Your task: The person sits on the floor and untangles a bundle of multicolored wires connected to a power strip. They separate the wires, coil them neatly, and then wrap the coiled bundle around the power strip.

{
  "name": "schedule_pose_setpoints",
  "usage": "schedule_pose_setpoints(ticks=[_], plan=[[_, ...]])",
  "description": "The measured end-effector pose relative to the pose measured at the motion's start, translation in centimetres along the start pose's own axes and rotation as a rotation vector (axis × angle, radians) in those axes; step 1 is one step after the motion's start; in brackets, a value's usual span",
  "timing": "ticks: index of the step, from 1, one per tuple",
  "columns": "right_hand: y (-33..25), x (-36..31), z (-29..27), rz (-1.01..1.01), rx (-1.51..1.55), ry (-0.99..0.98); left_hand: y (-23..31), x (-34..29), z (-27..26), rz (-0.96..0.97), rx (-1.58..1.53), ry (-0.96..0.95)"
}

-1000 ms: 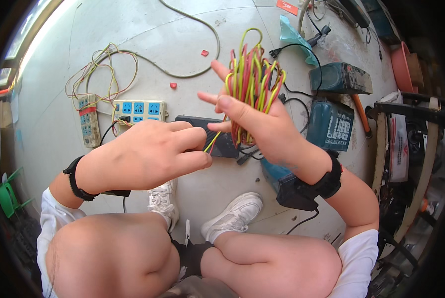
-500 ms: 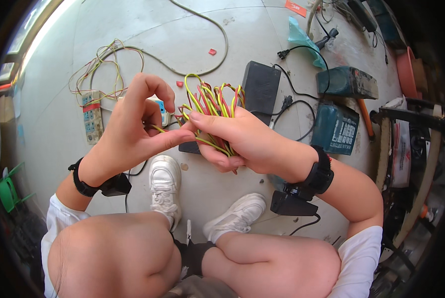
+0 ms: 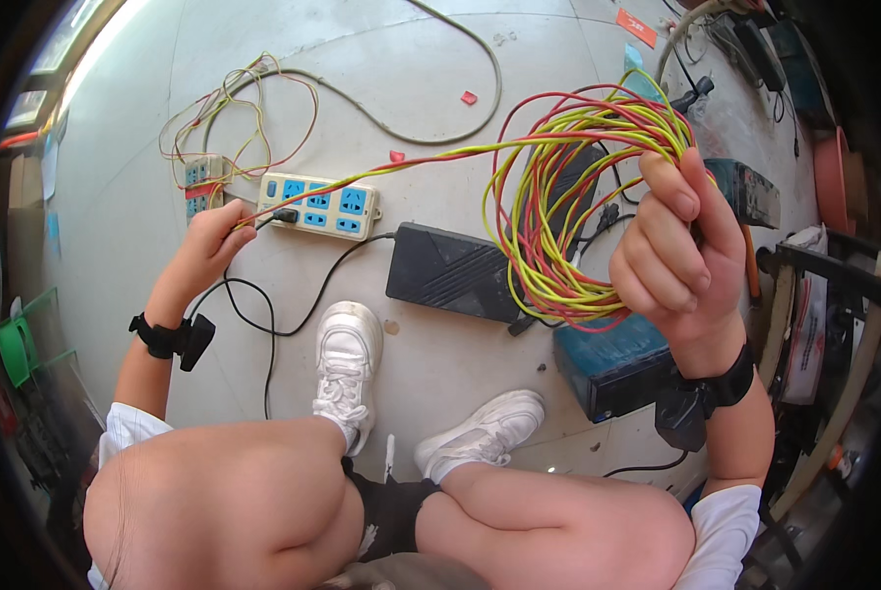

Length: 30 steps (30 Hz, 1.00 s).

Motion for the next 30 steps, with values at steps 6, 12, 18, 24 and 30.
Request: schedule_pose_setpoints(ticks=[6, 12, 18, 24, 30], plan=[[-0.8, 1.7, 0.0, -0.241, 0.057, 0.33, 8.3, -2.5, 1.0, 0.561, 0.392, 0.061], [3.9, 3.8, 2.2, -0.163, -0.319, 0.153, 16.5, -2.2, 3.9, 0.935, 0.367, -0.341], [8.6, 3.7, 4.9, 0.399, -0.477, 0.285, 19.4, 1.0, 4.6, 0.985, 0.059, -0.066], [8.2, 3.0, 3.8, 0.614, -0.04, 0.042, 18.1, 2.9, 3.4, 0.757, -0.262, -0.093], [6.7, 0.6, 2.8, 0.561, -0.016, -0.119, 14.4, 5.1, 3.4, 0.59, -0.437, -0.265]])
Point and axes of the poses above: each hand's wrist, its own x-axis towards the middle knuckle, its own z-axis out of the palm, y = z × x, the point moved 1 cm from there along x, towards the middle knuckle, and after that the axes turned 10 degrees about -x, right-handed, at the moved point
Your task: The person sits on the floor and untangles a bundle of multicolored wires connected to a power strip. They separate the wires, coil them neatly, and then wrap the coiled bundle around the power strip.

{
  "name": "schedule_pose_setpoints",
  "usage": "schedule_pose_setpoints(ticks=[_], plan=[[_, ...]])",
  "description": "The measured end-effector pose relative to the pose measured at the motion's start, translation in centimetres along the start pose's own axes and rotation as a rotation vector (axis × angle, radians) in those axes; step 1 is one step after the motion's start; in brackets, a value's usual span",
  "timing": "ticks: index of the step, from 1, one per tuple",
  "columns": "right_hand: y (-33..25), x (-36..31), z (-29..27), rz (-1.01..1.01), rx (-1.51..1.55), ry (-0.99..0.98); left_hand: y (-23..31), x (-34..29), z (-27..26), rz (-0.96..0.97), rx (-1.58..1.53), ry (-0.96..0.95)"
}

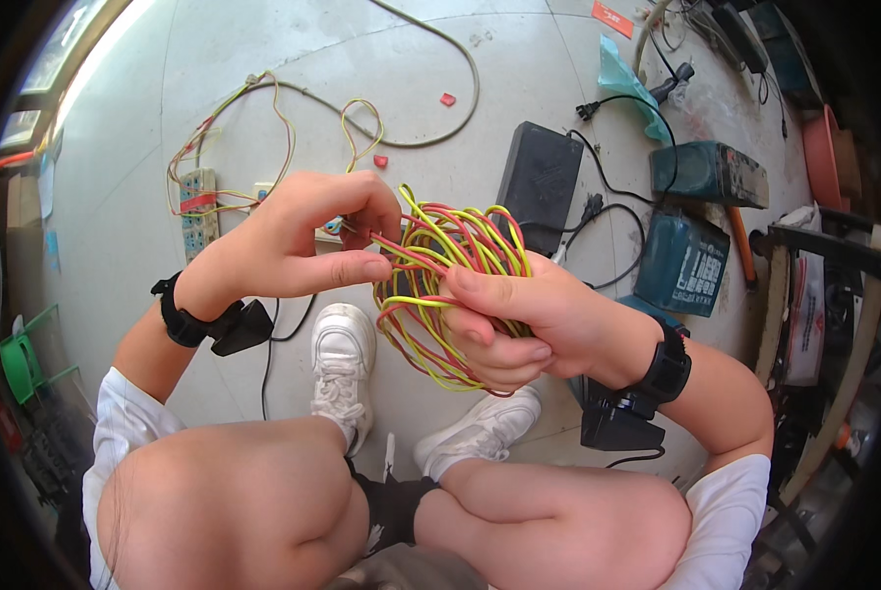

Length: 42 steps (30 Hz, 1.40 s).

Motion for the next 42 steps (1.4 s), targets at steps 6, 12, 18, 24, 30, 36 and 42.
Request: schedule_pose_setpoints(ticks=[6, 12, 18, 24, 30, 36, 42], plan=[[-2.9, -5.2, -2.4, -0.375, -0.054, 0.106, -3.3, -1.6, -2.0, 0.002, 0.401, 0.117], [-7.3, -13.3, -3.2, -0.957, 0.078, 0.315, -2.2, -2.7, -3.0, -0.049, 0.628, 0.164], [-8.1, -18.7, -0.1, -1.128, 0.164, 0.521, 1.0, -6.3, -4.0, -0.293, 0.721, 0.156], [-9.4, -21.7, 8.1, -0.969, 0.175, 0.747, 6.5, -15.3, -5.4, -0.519, 0.62, 0.186], [-15.5, -28.3, 16.4, -0.9, 0.272, 0.86, 20.2, -23.0, -9.3, -0.598, 0.506, 0.281], [-22.5, -31.0, 27.5, -0.954, 0.335, 0.959, 39.2, -24.3, -14.6, -0.425, 0.515, 0.468], [-29.6, -22.0, 44.5, -0.964, 0.28, 0.603, 55.5, -19.7, -13.8, -0.332, 0.489, 0.298]])
Point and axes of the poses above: each hand's wrist, its own x-axis towards the middle knuckle, its own z-axis out of the palm, y = z × x, the point moved 1 cm from there along x, towards the middle knuckle, and after that the axes turned 10 degrees about -x, right-handed, at the moved point
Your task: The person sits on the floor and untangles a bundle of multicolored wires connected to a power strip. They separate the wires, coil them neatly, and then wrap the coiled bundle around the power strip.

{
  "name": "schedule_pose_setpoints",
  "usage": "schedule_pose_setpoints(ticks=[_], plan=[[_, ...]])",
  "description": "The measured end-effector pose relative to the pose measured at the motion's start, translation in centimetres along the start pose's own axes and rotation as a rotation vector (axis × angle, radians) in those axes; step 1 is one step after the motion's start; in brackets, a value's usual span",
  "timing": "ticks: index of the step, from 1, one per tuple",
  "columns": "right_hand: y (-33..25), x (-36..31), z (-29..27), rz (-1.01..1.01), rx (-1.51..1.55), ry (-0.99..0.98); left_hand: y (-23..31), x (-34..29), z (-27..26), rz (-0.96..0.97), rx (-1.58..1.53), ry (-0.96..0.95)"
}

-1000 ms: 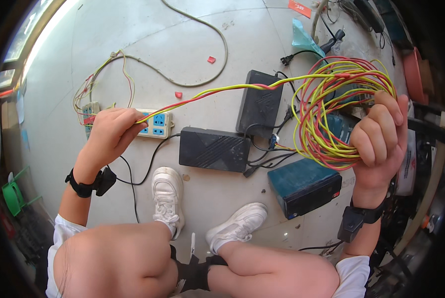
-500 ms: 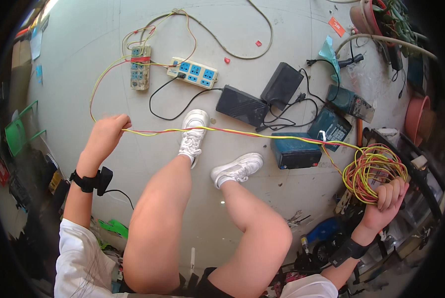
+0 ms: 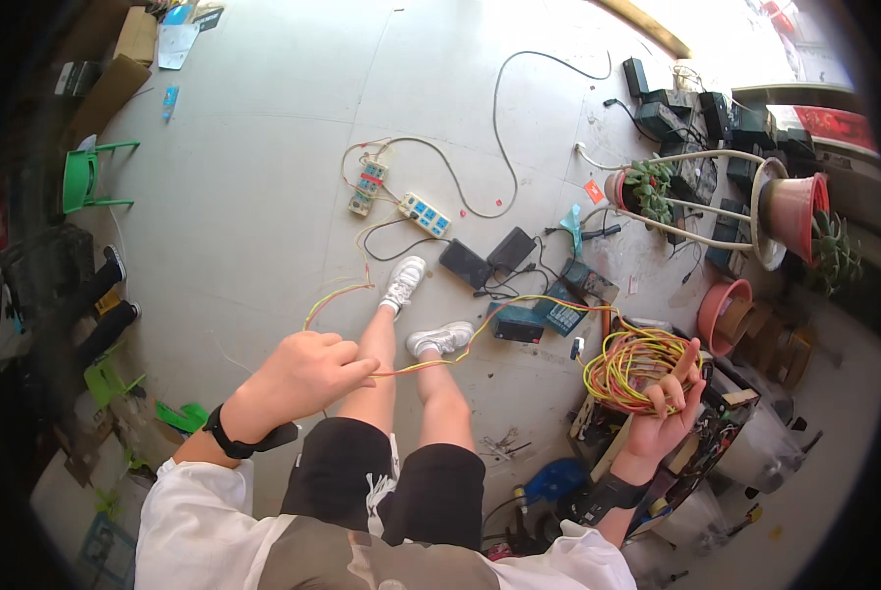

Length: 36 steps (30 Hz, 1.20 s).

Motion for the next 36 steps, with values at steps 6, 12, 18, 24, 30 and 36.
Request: schedule_pose_setpoints(ticks=[6, 12, 18, 24, 30, 36], plan=[[3.9, -1.1, 14.6, 0.026, -0.298, -0.222, 7.9, -3.3, -4.1, -0.008, -0.097, -0.295], [0.1, -1.0, 19.4, -0.169, -0.371, -0.17, 5.7, -11.2, -6.2, -0.247, -0.191, -0.288], [-3.0, -0.6, 22.0, -0.149, -0.182, -0.186, 6.4, -15.9, -3.2, -0.425, -0.06, -0.309], [-1.4, -4.3, 25.2, 0.052, -0.293, -0.514, 13.3, -4.7, -0.2, -0.173, -0.346, 0.304], [-1.6, -5.8, 26.2, 0.35, -0.25, -0.811, 17.6, 10.2, 2.4, -0.003, -0.557, 0.705], [-7.3, -3.2, 24.3, 0.344, -0.104, -0.784, 16.8, 7.7, 6.9, -0.187, -0.587, 0.901]])
Point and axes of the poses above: each hand's wrist, its own x-axis towards the middle knuckle, its own z-axis out of the palm, y = z × x, the point moved 1 cm from there along x, towards the middle knuckle, and after that the axes turned 10 degrees about -x, right-handed, at the moved point
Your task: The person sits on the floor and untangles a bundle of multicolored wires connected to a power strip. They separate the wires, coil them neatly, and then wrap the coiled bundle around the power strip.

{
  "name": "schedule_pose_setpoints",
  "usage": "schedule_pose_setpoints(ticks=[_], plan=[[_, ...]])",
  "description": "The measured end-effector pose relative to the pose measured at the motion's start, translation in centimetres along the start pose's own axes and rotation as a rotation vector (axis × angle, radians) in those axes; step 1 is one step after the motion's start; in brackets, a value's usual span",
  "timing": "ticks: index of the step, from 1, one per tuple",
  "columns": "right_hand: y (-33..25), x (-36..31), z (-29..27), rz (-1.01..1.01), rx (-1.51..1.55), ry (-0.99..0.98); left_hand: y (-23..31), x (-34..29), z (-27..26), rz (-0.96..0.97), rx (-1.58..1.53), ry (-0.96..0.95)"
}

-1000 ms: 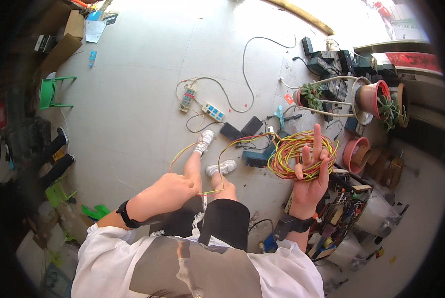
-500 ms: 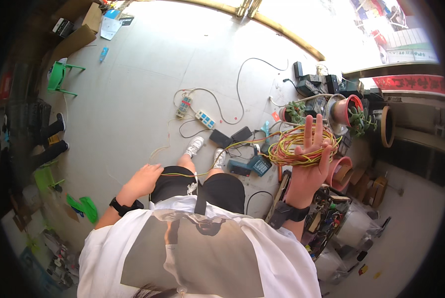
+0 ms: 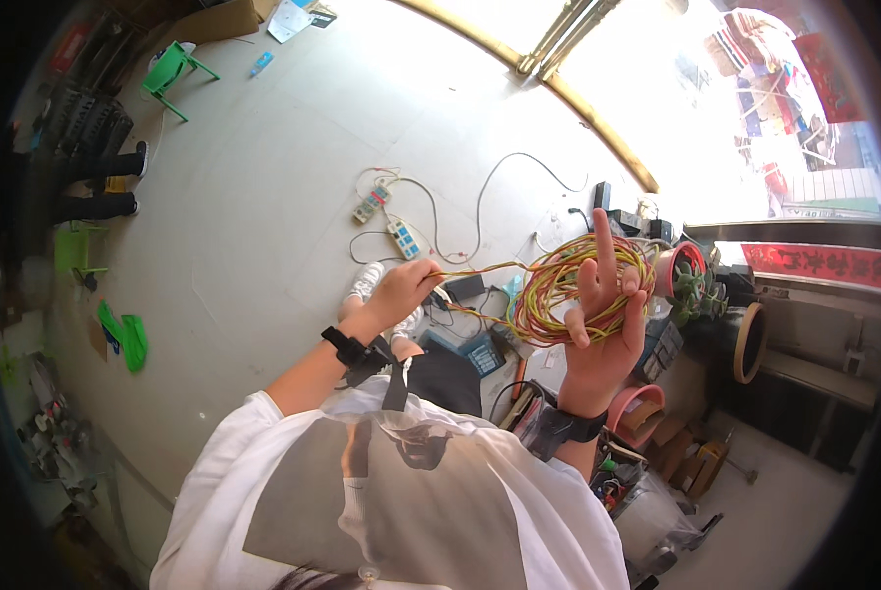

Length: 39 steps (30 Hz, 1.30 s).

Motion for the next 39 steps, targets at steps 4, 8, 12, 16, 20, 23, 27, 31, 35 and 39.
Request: schedule_pose_setpoints(ticks=[4, 8, 12, 16, 20, 23, 27, 31, 35, 39], plan=[[-3.6, 0.0, -4.5, -0.045, 0.194, 0.049, -0.7, -5.6, -4.4, 0.083, 0.221, 0.078], [-6.8, 1.0, -8.1, -0.147, 0.217, 0.092, -1.6, -9.8, -8.3, 0.034, 0.333, 0.13], [-7.8, 2.4, -9.4, -0.192, 0.004, 0.142, -1.4, -11.3, -10.9, 0.015, 0.485, 0.203], [-3.4, 3.5, -8.1, -0.123, -0.471, 0.157, 2.5, -10.1, -11.1, 0.133, 0.617, 0.033], [5.8, 2.3, -4.8, 0.24, -0.519, 0.037, 8.0, -7.2, -7.9, 0.307, 0.666, -0.223], [13.2, 0.7, -3.0, 0.646, -0.357, -0.057, 10.4, -4.5, -6.4, 0.441, 0.503, -0.189], [17.8, -1.1, -2.9, 0.955, -0.376, -0.046, 10.0, -2.7, -7.8, 0.317, 0.392, 0.002], [17.8, -1.1, -3.6, 1.023, -0.304, -0.233, 8.3, -2.5, -10.7, 0.151, 0.294, 0.139], [16.9, -0.8, -3.2, 1.063, -0.055, -0.412, 6.7, -2.5, -12.1, -0.07, 0.138, 0.247], [15.9, -0.9, -2.9, 1.058, -0.027, -0.369, 5.6, -2.4, -12.3, -0.161, 0.153, 0.3]])
Point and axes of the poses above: each hand's wrist, its own x-axis towards the middle knuckle, its own z-axis out of the palm, y = z × x, the point moved 1 cm from there along x, towards the middle knuckle, and after that the axes turned 10 degrees about -x, right-handed, at the moved point
